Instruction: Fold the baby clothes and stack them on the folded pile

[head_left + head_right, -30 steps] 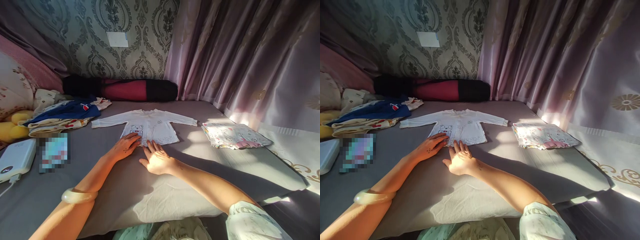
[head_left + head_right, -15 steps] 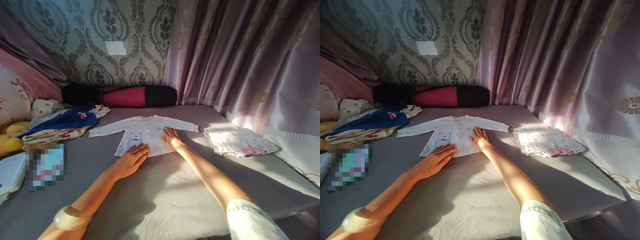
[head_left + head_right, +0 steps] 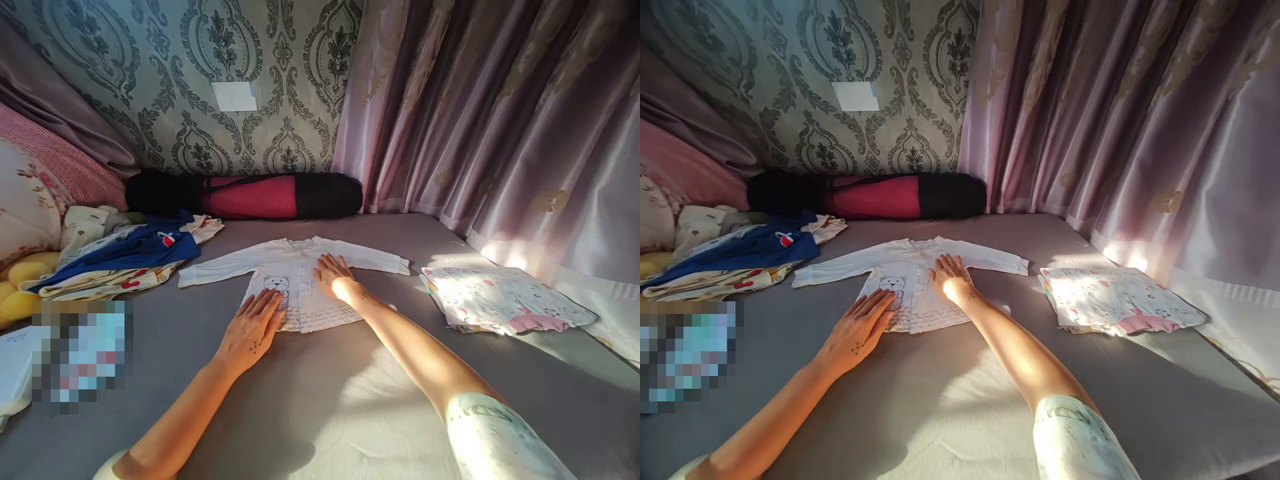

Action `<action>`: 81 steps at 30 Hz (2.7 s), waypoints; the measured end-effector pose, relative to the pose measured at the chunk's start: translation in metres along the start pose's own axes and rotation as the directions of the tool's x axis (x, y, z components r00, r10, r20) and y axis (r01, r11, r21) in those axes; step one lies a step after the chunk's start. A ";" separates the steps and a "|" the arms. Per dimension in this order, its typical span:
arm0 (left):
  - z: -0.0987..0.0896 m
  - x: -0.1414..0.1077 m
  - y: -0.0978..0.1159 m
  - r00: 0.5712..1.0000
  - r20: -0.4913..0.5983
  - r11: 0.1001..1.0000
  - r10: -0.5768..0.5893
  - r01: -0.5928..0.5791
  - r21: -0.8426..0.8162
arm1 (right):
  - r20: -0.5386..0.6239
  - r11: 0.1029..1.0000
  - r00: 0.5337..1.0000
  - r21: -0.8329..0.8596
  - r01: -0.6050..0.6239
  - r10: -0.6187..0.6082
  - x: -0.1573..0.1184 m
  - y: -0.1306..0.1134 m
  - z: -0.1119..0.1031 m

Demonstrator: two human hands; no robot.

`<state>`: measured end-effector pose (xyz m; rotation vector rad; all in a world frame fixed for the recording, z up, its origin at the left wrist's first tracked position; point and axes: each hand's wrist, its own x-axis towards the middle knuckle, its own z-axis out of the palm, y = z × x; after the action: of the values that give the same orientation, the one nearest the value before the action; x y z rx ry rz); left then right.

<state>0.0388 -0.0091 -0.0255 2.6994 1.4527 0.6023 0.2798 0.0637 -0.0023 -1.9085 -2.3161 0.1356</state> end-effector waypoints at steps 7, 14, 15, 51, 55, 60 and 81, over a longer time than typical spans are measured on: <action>0.012 -0.005 -0.010 0.998 0.058 1.000 -0.003 0.002 0.022 | 0.088 0.993 0.991 0.053 -0.104 0.100 0.070 -0.002 0.013; 0.014 -0.005 -0.008 0.999 0.050 0.999 -0.014 0.013 0.033 | -0.039 0.981 0.981 0.027 -0.191 0.192 0.104 0.007 0.029; 0.013 -0.005 -0.008 0.999 0.052 0.999 -0.013 0.011 0.035 | -0.048 0.981 0.980 0.026 -0.193 0.194 0.105 0.008 0.031; 0.015 -0.011 -0.001 0.992 0.001 0.974 -0.123 0.121 0.190 | -0.049 0.992 0.997 0.107 0.063 -0.058 0.153 -0.084 0.065; 0.005 -0.003 -0.001 0.984 0.002 0.972 -0.179 0.176 0.154 | -0.033 0.988 0.998 0.142 0.064 -0.060 0.152 -0.084 0.059; 0.001 0.001 -0.004 0.983 0.003 0.976 -0.184 0.182 0.120 | -0.040 0.957 0.995 0.275 0.097 -0.089 0.141 -0.065 0.037; 0.005 -0.003 -0.008 0.988 0.009 0.973 -0.156 0.152 0.172 | 0.042 0.991 0.999 0.136 -0.001 -0.005 0.095 -0.020 0.033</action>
<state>0.0328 -0.0060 -0.0321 2.6697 1.7636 0.4564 0.2373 0.1535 -0.0272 -1.8546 -2.2704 0.3281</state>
